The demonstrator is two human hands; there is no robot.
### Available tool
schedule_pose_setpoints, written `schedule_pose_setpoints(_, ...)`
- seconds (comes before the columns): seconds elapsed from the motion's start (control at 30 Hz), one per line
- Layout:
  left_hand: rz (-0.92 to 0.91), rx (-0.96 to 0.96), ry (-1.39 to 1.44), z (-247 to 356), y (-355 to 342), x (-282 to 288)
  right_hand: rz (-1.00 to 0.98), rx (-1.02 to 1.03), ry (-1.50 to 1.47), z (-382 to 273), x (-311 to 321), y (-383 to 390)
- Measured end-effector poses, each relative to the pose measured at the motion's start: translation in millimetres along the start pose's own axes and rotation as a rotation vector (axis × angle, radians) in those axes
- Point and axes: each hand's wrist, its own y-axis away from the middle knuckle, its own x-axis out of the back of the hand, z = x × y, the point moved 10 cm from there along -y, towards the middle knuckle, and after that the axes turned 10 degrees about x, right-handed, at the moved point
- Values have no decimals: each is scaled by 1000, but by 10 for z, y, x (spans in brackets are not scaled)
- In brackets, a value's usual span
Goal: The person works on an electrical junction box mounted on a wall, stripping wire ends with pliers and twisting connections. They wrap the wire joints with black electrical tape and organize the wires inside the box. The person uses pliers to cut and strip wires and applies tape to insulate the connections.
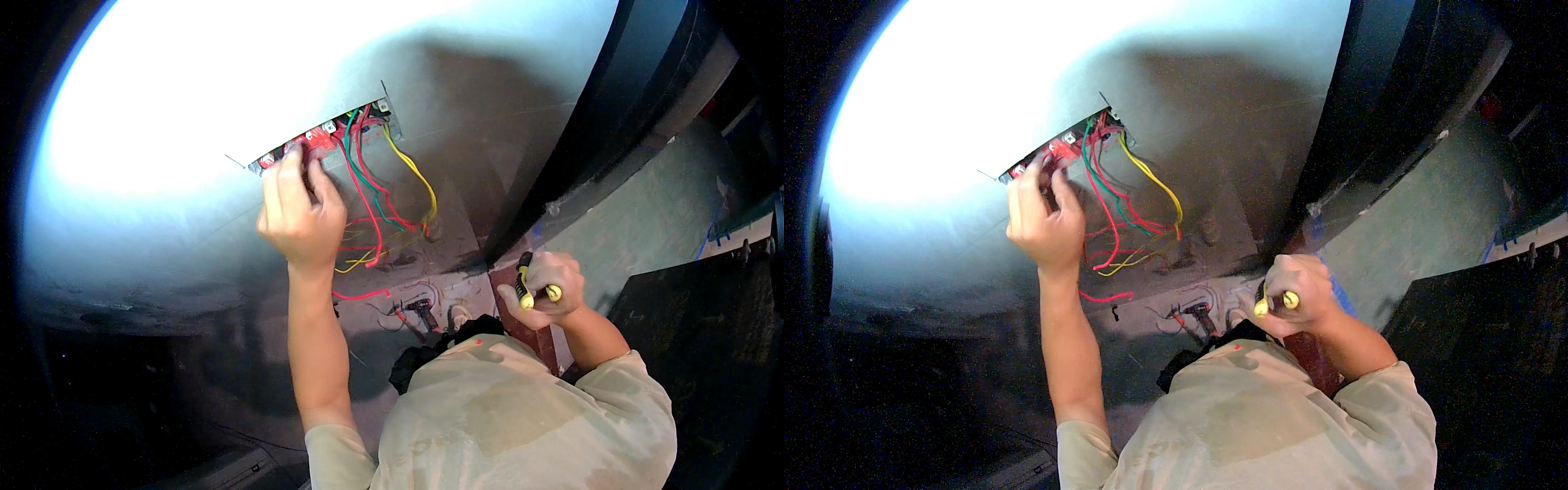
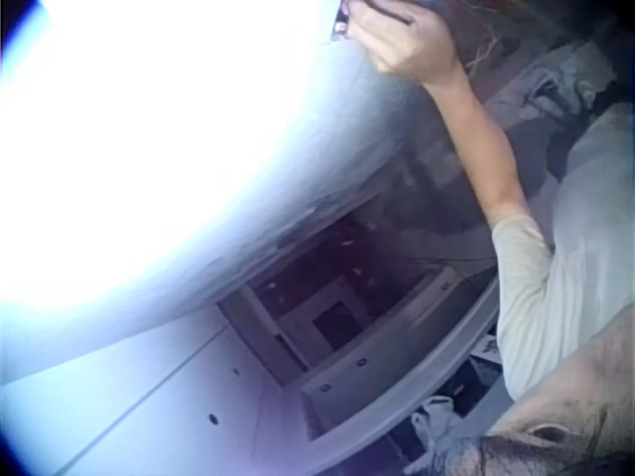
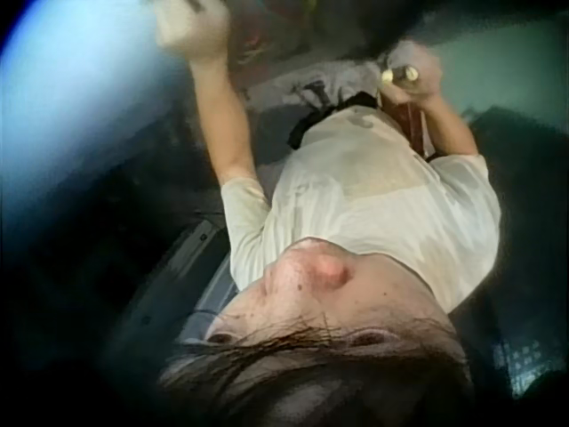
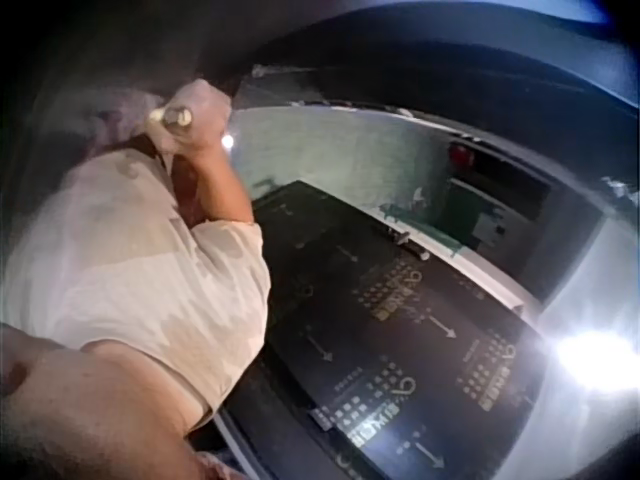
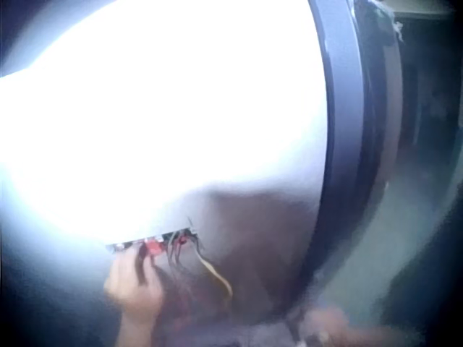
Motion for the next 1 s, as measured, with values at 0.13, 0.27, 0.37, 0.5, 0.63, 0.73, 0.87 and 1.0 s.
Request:
schedule_pose_setpoints(0.13,-72,-21,-73,72,-41,-161,8,-21,-29,-11,-28,-11)
schedule_pose_setpoints(0.27,-51,-29,-106,41,-111,-192,29,-5,-3,-21,-21,-28)
schedule_pose_setpoints(0.37,-86,-89,-97,76,-128,-205,18,1,15,-3,-17,6)
schedule_pose_setpoints(0.5,-306,-26,198,122,0,-203,30,-32,-2,20,-6,85)
schedule_pose_setpoints(0.63,-461,-39,333,678,-120,-98,45,-53,-4,108,-3,148)
schedule_pose_setpoints(0.73,-552,41,284,713,-62,-348,61,-52,-31,96,-30,145)
schedule_pose_setpoints(0.87,-473,99,193,753,-77,-360,75,-58,-59,82,-30,171)
schedule_pose_setpoints(1.0,-439,139,169,642,112,-500,29,-83,-36,64,-36,253)
